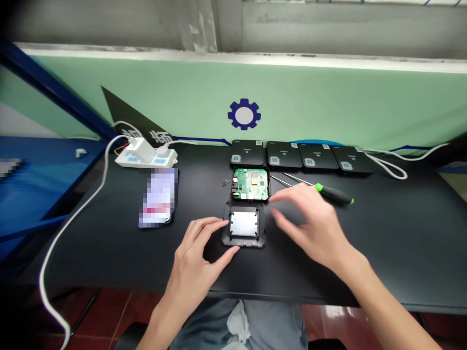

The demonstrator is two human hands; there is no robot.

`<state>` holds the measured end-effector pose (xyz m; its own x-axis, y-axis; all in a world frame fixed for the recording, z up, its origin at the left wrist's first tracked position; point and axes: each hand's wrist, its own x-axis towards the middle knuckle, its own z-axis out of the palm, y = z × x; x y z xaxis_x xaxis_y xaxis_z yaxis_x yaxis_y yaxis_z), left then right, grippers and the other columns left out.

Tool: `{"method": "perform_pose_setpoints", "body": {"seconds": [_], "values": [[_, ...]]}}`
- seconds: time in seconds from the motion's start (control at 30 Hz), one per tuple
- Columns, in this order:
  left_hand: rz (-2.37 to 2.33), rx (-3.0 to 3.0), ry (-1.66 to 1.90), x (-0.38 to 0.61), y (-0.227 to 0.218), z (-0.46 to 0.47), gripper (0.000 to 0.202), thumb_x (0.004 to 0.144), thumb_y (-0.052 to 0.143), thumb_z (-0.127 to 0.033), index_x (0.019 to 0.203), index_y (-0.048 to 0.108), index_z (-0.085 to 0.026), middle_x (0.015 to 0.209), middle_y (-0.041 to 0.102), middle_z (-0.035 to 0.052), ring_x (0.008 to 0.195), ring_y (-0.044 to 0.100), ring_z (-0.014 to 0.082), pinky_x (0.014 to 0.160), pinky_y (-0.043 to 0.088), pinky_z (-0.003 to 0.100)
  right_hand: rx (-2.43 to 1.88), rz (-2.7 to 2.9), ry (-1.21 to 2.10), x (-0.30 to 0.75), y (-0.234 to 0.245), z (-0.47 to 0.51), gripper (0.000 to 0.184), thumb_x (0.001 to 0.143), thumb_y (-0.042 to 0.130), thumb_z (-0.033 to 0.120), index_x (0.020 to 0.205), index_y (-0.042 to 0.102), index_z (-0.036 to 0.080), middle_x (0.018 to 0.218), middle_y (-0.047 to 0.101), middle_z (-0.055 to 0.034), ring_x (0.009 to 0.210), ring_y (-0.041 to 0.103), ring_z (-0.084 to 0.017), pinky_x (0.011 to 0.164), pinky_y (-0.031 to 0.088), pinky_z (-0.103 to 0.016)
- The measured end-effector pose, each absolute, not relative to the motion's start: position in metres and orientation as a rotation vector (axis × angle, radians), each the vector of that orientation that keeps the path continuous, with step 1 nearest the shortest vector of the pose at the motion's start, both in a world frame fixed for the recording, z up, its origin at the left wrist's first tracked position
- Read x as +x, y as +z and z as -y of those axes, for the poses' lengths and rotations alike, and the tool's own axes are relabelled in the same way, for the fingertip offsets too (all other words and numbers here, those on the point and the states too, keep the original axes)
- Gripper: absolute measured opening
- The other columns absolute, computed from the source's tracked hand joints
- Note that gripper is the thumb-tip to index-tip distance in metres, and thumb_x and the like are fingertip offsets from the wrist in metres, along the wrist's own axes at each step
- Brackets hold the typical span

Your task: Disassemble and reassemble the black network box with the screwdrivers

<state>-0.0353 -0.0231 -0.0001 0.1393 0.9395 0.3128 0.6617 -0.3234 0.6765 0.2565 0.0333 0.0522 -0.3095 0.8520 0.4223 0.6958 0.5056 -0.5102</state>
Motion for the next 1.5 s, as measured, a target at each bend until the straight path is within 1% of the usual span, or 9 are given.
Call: {"method": "perform_pose_setpoints", "body": {"seconds": [0.1,0.2,0.3,0.47,0.73,1.0,1.3,1.4,1.5], "values": [[-1.540,2.056,1.015,-0.034,0.000,0.023,0.047,0.099,0.091,-0.018,0.140,0.072,-0.031,0.135,0.076,0.0096,0.125,0.078,0.0319,0.107,0.070,0.047,-1.104,2.262,0.388,0.233,0.051,-0.035,0.023,0.111,0.071,0.023,0.131,0.068,0.034,0.121,0.085,-0.0031,0.107,0.078,-0.028,0.097,0.058,-0.050],[-1.542,2.055,1.005,-0.033,0.000,0.024,0.047,0.100,0.091,-0.019,0.141,0.071,-0.032,0.136,0.076,0.0102,0.126,0.078,0.0325,0.106,0.070,0.048,-1.058,2.352,0.431,0.223,0.045,-0.038,0.028,0.111,0.073,0.024,0.136,0.064,0.031,0.122,0.083,-0.0050,0.105,0.075,-0.028,0.094,0.058,-0.049],[-1.541,2.033,0.986,-0.031,0.002,0.025,0.054,0.101,0.091,-0.019,0.146,0.067,-0.032,0.138,0.077,0.0102,0.128,0.076,0.0333,0.108,0.069,0.049,-1.049,2.421,0.453,0.223,0.037,-0.040,0.038,0.110,0.075,0.028,0.145,0.060,0.030,0.125,0.082,-0.0063,0.103,0.072,-0.028,0.091,0.056,-0.048],[-1.533,2.052,0.967,-0.029,0.003,0.026,0.058,0.104,0.090,-0.023,0.153,0.061,-0.031,0.140,0.078,0.0109,0.130,0.075,0.0350,0.110,0.067,0.053,-1.054,2.432,0.443,0.225,0.029,-0.039,0.044,0.112,0.074,0.032,0.152,0.056,0.031,0.130,0.082,-0.0070,0.108,0.070,-0.029,0.096,0.055,-0.049],[-1.525,2.115,0.937,-0.030,0.004,0.026,0.058,0.106,0.088,-0.025,0.156,0.058,-0.030,0.141,0.077,0.0121,0.131,0.073,0.0353,0.110,0.066,0.052,-1.060,2.422,0.529,0.226,0.024,-0.040,0.049,0.110,0.077,0.035,0.153,0.054,0.031,0.138,0.081,-0.0066,0.116,0.074,-0.029,0.105,0.051,-0.050],[-1.542,2.156,0.918,-0.030,0.003,0.026,0.056,0.107,0.087,-0.027,0.155,0.059,-0.028,0.142,0.076,0.0132,0.130,0.073,0.0358,0.111,0.065,0.052,-1.046,2.366,0.625,0.232,0.019,-0.041,0.050,0.109,0.078,0.030,0.154,0.055,0.033,0.137,0.080,-0.0049,0.109,0.073,-0.026,0.109,0.050,-0.049],[-1.549,2.209,0.901,-0.029,0.002,0.025,0.052,0.108,0.085,-0.032,0.153,0.061,-0.024,0.139,0.074,0.0148,0.127,0.072,0.0362,0.109,0.065,0.053,-0.938,2.238,0.555,0.233,0.012,-0.043,0.050,0.099,0.088,0.023,0.142,0.063,0.028,0.122,0.082,-0.0024,0.101,0.071,-0.023,0.098,0.052,-0.045],[-1.539,2.199,0.893,-0.029,0.002,0.025,0.051,0.108,0.085,-0.031,0.154,0.062,-0.024,0.139,0.074,0.0150,0.128,0.072,0.0364,0.109,0.064,0.054,-0.919,2.169,0.552,0.234,0.014,-0.043,0.050,0.097,0.089,0.021,0.141,0.065,0.027,0.124,0.084,-0.0039,0.100,0.074,-0.023,0.094,0.055,-0.044],[-1.521,2.133,0.935,-0.030,0.005,0.026,0.055,0.109,0.085,-0.034,0.157,0.062,-0.025,0.142,0.075,0.0148,0.129,0.072,0.0364,0.111,0.062,0.054,-0.886,2.115,0.538,0.233,0.016,-0.043,0.049,0.096,0.090,0.022,0.139,0.067,0.026,0.127,0.085,-0.0058,0.105,0.078,-0.025,0.095,0.057,-0.045]]}}
